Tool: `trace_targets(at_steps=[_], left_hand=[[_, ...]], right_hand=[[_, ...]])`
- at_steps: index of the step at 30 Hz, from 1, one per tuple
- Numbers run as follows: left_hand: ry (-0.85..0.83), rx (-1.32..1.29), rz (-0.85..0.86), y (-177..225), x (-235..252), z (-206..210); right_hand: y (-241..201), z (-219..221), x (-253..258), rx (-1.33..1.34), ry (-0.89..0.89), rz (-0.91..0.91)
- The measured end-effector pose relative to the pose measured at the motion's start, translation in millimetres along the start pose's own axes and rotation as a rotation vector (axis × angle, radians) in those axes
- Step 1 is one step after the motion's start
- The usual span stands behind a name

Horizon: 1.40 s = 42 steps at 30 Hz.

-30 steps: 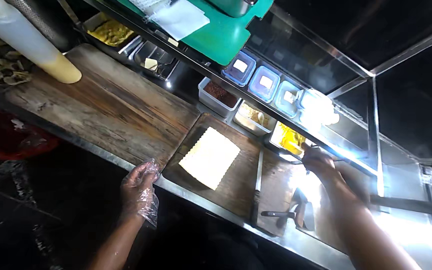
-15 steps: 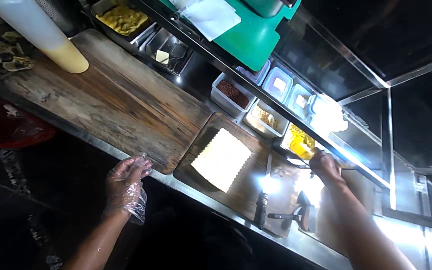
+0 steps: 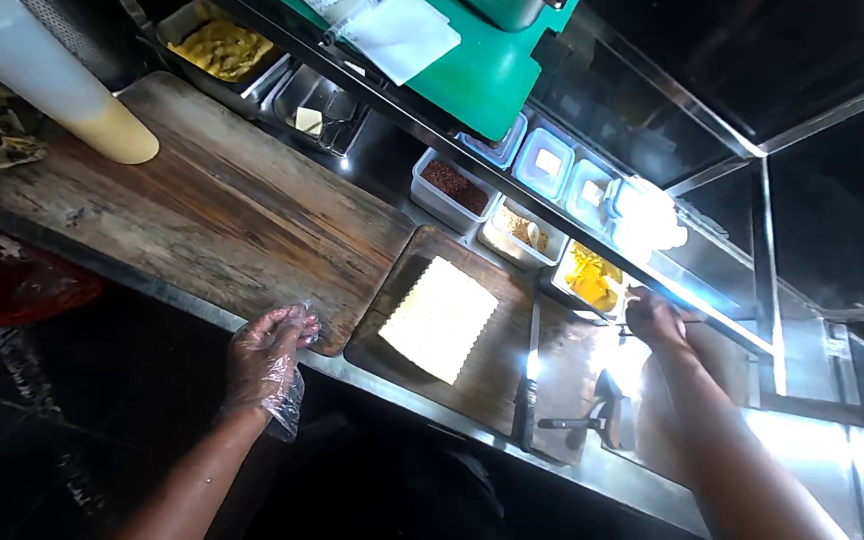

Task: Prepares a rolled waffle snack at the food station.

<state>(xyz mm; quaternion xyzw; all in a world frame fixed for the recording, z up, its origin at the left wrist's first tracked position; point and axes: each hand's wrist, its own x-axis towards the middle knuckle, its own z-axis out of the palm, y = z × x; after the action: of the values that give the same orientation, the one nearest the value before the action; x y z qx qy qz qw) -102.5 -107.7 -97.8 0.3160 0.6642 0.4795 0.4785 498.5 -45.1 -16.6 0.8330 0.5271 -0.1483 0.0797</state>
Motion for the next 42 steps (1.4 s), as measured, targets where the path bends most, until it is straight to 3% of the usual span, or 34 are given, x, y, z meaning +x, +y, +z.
trace_targets(at_steps=[6, 11, 13, 17, 20, 25, 27, 30, 32, 34, 37, 40, 42], left_hand=[[-0.058, 0.017, 0.020, 9.1, -10.0, 18.2], [-0.097, 0.034, 0.024, 2.9, -22.4, 26.5], [-0.096, 0.034, 0.013, 0.1, -29.7, 29.6], [-0.106, 0.020, -0.003, -3.5, -45.7, 35.3], [-0.096, 0.021, -0.016, -3.8, -54.4, 37.8], [-0.076, -0.019, -0.112, -5.9, -59.3, 44.6], [-0.109, -0.014, -0.127, -2.5, -60.2, 49.4], [-0.149, 0.007, -0.135, 6.6, -59.2, 51.2], [-0.173, 0.021, -0.108, 12.1, -51.1, 47.8], [-0.182, 0.032, -0.104, 9.0, -41.3, 39.6], [-0.196, 0.041, -0.146, 5.3, -23.9, 30.4], [-0.262, 0.081, -0.104, 17.6, -5.1, 20.9], [-0.269, 0.098, -0.075, 27.7, 3.6, 14.1]], right_hand=[[-26.3, -2.3, -4.4, -0.171, -0.051, 0.091], [3.3, 4.2, 13.1, 0.049, -0.023, -0.113], [-3.9, -2.0, 3.1, 0.266, -0.004, -0.049], [-27.7, -7.6, -23.7, 0.948, -0.176, 0.263], [-47.5, 13.8, -70.0, 1.175, -0.277, 0.101], [-149.6, 61.5, -149.2, 0.605, -0.356, -0.271], [-180.7, 78.0, -161.2, 0.330, -0.302, -0.309], [-190.5, 108.1, -209.4, 0.084, -0.097, -0.438], [-190.6, 113.6, -247.8, 0.074, -0.004, -0.500], [-197.4, 114.3, -255.2, 0.134, 0.071, -0.459], [-214.8, 109.3, -217.8, 0.180, -0.001, -0.196], [-220.7, 122.4, -236.7, 0.194, 0.024, -0.242], [-221.9, 119.7, -262.8, 0.374, -0.127, -0.238]])
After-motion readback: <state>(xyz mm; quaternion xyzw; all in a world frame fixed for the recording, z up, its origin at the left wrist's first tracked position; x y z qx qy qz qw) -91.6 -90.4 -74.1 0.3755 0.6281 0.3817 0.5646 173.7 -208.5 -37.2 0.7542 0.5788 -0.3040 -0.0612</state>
